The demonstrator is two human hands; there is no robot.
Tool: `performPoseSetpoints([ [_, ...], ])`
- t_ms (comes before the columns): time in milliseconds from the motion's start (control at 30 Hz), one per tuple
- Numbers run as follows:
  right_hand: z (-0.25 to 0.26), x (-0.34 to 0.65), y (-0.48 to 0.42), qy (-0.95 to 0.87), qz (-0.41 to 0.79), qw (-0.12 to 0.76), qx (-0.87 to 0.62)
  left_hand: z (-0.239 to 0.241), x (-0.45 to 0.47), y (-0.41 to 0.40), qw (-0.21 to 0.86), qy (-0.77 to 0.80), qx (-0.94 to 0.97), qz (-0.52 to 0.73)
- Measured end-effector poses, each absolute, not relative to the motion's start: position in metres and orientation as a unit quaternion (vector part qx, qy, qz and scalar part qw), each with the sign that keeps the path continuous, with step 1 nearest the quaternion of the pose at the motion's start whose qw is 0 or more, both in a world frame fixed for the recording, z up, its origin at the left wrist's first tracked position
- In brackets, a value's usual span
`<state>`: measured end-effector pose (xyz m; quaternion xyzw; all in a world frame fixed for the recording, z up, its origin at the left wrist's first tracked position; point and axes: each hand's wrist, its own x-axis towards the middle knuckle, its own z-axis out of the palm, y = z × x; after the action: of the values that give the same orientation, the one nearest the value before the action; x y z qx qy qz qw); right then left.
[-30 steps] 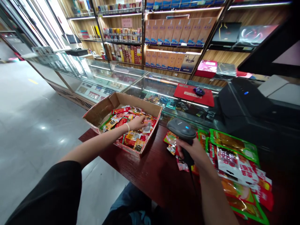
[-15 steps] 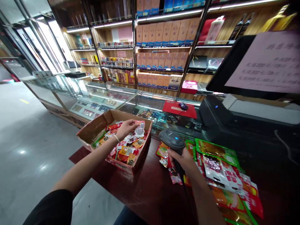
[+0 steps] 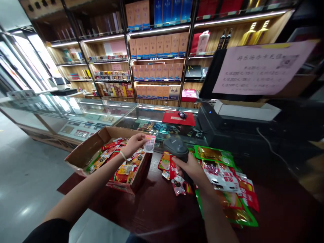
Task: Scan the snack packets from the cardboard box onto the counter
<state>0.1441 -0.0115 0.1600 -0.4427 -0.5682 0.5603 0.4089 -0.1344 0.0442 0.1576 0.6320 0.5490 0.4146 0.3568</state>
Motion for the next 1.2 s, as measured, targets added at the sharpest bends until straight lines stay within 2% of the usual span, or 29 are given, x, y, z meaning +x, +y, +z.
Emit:
performPoseSetpoints([
  [133, 0.167, 0.17, -0.006, -0.53, 0.545, 0.466, -0.453, 0.146, -0.102, 0.051, 0.367, 0.528, 0.667, 0.375],
  [267, 0.177, 0.191, -0.007, -0.493, 0.543, 0.505, -0.454, 0.131, -0.062, 0.064, 0.298, 0.526, 0.738, 0.3],
  [367, 0.181, 0.199, -0.009, -0.488, 0.539, 0.516, -0.452, 0.124, -0.032, 0.07, 0.248, 0.502, 0.784, 0.268],
  [500, 0.178, 0.2, -0.007, -0.5, 0.547, 0.507, -0.44, 0.116, -0.011, 0.069, 0.271, 0.401, 0.865, 0.133],
  [567, 0.174, 0.197, -0.005, -0.502, 0.555, 0.504, -0.431, 0.115, -0.016, 0.069, 0.268, 0.386, 0.876, 0.109],
  [733, 0.168, 0.177, -0.005, -0.517, 0.576, 0.475, -0.419, 0.132, -0.072, 0.068, 0.267, 0.482, 0.796, 0.252],
  [833, 0.168, 0.158, -0.009, -0.531, 0.581, 0.45, -0.421, 0.142, -0.125, 0.062, 0.231, 0.544, 0.746, 0.308],
  [1100, 0.171, 0.084, 0.0, -0.557, 0.651, 0.375, -0.354, 0.129, -0.267, 0.049, 0.107, 0.707, 0.635, 0.292],
  [1200, 0.173, 0.044, 0.012, -0.577, 0.669, 0.34, -0.323, 0.121, -0.299, 0.053, 0.072, 0.749, 0.609, 0.25],
])
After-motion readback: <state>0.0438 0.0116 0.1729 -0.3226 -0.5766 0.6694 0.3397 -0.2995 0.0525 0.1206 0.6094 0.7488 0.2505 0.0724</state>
